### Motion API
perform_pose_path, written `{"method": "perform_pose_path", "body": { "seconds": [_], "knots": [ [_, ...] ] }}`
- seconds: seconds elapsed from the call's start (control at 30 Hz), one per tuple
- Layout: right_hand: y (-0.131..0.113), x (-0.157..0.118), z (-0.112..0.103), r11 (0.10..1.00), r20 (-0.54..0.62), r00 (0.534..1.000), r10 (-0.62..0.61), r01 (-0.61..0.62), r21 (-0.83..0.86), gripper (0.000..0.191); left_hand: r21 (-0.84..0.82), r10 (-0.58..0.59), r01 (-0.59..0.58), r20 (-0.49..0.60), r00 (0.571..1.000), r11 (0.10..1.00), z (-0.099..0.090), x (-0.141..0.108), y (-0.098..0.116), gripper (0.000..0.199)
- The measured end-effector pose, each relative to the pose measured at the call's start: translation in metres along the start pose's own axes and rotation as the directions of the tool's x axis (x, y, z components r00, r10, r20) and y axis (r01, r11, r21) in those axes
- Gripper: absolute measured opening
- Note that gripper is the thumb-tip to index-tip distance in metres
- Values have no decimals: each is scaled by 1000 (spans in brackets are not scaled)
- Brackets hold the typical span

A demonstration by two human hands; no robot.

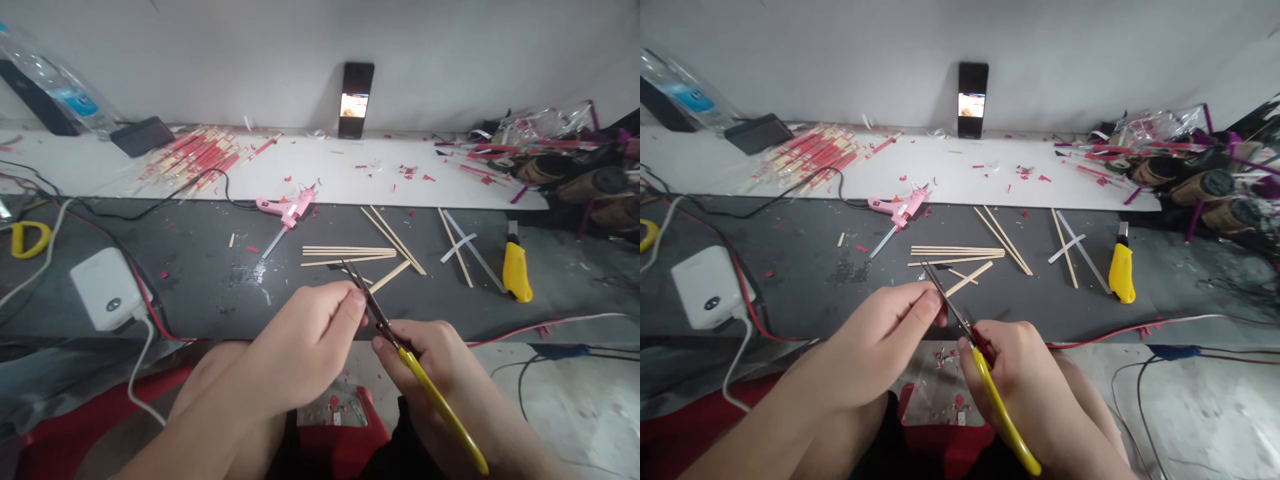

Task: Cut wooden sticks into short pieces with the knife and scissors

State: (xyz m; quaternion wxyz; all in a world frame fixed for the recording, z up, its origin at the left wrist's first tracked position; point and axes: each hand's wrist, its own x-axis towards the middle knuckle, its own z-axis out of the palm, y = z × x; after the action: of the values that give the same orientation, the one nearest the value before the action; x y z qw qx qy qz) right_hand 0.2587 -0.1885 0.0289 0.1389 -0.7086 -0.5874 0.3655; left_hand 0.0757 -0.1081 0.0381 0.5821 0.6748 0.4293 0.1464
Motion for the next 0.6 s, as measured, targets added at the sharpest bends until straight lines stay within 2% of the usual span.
{"method": "perform_pose_path", "body": {
  "seconds": [0.07,0.17,0.23,0.33,0.47,0.6],
  "knots": [
    [0,-1,0,998,-5,998,58,-59,-19,44,333,170,-127,-104,980,934,6,1,-2,31],
    [3,2,3,995,-13,996,92,-92,-30,44,553,299,-196,-101,949,810,12,4,-6,27],
    [7,8,6,999,-7,999,44,-45,-9,46,598,311,-191,-104,945,779,13,7,-9,30],
    [15,20,9,1000,-32,999,-18,18,-2,49,598,291,-153,-141,946,787,12,12,-11,31],
    [17,30,8,1000,-37,999,1,-1,-20,47,578,294,-133,-193,936,805,13,23,-12,29],
    [14,30,4,998,-9,1000,4,-4,64,49,581,311,-136,-213,926,802,13,30,-11,28]
  ]
}}
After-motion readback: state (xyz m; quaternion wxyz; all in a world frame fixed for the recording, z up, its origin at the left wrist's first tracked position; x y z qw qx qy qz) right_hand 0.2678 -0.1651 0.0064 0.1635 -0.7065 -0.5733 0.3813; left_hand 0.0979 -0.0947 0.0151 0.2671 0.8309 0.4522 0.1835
